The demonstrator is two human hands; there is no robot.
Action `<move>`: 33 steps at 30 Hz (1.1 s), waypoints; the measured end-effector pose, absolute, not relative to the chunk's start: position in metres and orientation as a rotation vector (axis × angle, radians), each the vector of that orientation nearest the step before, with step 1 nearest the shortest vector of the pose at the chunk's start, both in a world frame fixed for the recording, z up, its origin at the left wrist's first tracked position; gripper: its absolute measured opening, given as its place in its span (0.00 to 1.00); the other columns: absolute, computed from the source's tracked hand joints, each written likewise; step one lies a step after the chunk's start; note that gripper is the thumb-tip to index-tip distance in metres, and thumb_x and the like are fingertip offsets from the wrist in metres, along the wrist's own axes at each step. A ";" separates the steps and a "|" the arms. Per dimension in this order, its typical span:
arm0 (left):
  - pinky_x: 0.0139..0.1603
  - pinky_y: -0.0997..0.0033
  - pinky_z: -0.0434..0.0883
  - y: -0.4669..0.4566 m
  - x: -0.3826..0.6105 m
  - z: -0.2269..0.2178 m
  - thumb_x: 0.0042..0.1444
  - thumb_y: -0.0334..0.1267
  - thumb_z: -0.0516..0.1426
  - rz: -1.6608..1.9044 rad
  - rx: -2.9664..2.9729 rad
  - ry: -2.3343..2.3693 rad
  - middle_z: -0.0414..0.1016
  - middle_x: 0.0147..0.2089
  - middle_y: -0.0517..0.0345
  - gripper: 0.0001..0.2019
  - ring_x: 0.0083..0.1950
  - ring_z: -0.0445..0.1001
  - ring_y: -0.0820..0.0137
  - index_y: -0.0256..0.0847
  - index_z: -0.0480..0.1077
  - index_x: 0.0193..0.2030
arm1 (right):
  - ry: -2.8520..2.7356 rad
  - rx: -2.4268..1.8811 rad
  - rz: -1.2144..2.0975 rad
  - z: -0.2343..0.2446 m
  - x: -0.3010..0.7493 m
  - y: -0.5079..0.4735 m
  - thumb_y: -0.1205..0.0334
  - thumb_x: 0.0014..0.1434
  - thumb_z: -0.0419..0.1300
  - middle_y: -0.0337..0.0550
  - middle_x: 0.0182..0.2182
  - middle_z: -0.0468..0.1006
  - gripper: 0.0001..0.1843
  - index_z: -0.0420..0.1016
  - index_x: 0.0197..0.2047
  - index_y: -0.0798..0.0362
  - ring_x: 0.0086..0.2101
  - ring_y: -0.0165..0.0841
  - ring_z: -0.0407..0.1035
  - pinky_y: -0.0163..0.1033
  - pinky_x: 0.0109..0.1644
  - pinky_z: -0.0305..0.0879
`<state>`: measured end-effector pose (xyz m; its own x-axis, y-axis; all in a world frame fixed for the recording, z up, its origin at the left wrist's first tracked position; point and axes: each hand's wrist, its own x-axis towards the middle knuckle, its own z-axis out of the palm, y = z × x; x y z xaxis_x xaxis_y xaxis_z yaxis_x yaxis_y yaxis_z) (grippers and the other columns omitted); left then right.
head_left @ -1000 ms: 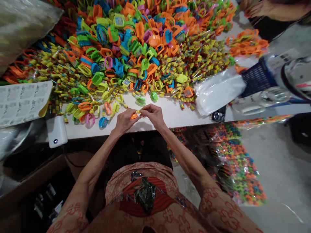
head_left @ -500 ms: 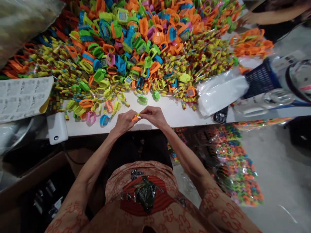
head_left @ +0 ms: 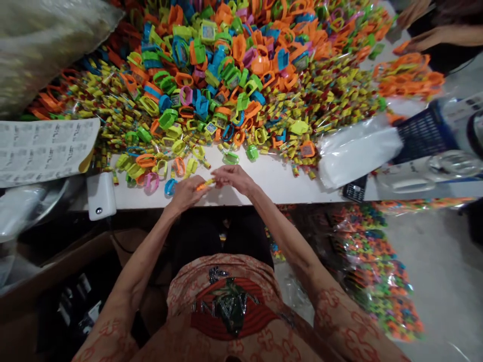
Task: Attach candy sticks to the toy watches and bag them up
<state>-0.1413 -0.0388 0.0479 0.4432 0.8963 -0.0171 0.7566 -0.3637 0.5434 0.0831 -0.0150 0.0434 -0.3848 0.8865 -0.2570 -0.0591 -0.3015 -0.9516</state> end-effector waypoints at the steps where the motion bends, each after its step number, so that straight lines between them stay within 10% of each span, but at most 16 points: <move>1: 0.41 0.66 0.67 -0.034 -0.149 0.049 0.65 0.50 0.55 0.458 2.230 1.563 0.79 0.39 0.51 0.15 0.41 0.75 0.62 0.42 0.75 0.38 | -1.229 -1.202 1.652 0.039 0.074 -0.008 0.34 0.54 0.67 0.46 0.32 0.82 0.29 0.80 0.37 0.55 0.29 0.32 0.76 0.37 0.34 0.73; 8: 0.66 0.44 0.62 0.004 -0.159 0.074 0.62 0.48 0.59 0.602 2.213 2.096 0.69 0.66 0.36 0.28 0.68 0.66 0.43 0.41 0.67 0.67 | -2.004 -1.848 0.722 0.030 0.026 0.013 0.66 0.64 0.58 0.56 0.55 0.75 0.09 0.77 0.46 0.55 0.47 0.43 0.73 0.43 0.46 0.66; 13: 0.69 0.44 0.57 0.023 -0.104 0.061 0.65 0.39 0.56 0.519 2.504 1.655 0.70 0.67 0.44 0.18 0.68 0.65 0.49 0.43 0.72 0.61 | -1.742 -1.876 0.760 0.017 0.066 -0.012 0.61 0.58 0.61 0.46 0.36 0.79 0.03 0.72 0.35 0.50 0.38 0.38 0.71 0.39 0.39 0.64; 23: 0.64 0.52 0.63 0.044 -0.018 0.034 0.62 0.32 0.55 0.214 2.594 1.370 0.74 0.58 0.38 0.16 0.63 0.68 0.50 0.34 0.72 0.56 | -0.930 -1.586 1.123 0.018 0.153 -0.043 0.47 0.42 0.68 0.33 0.22 0.69 0.19 0.68 0.29 0.51 0.22 0.28 0.63 0.35 0.26 0.61; 33: 0.29 0.70 0.70 0.000 -0.045 0.037 0.41 0.41 0.68 0.680 1.355 1.259 0.74 0.41 0.58 0.25 0.30 0.71 0.72 0.39 0.71 0.48 | -1.023 -1.341 1.226 0.015 0.119 -0.038 0.42 0.50 0.68 0.36 0.28 0.76 0.23 0.75 0.40 0.52 0.26 0.28 0.66 0.37 0.32 0.66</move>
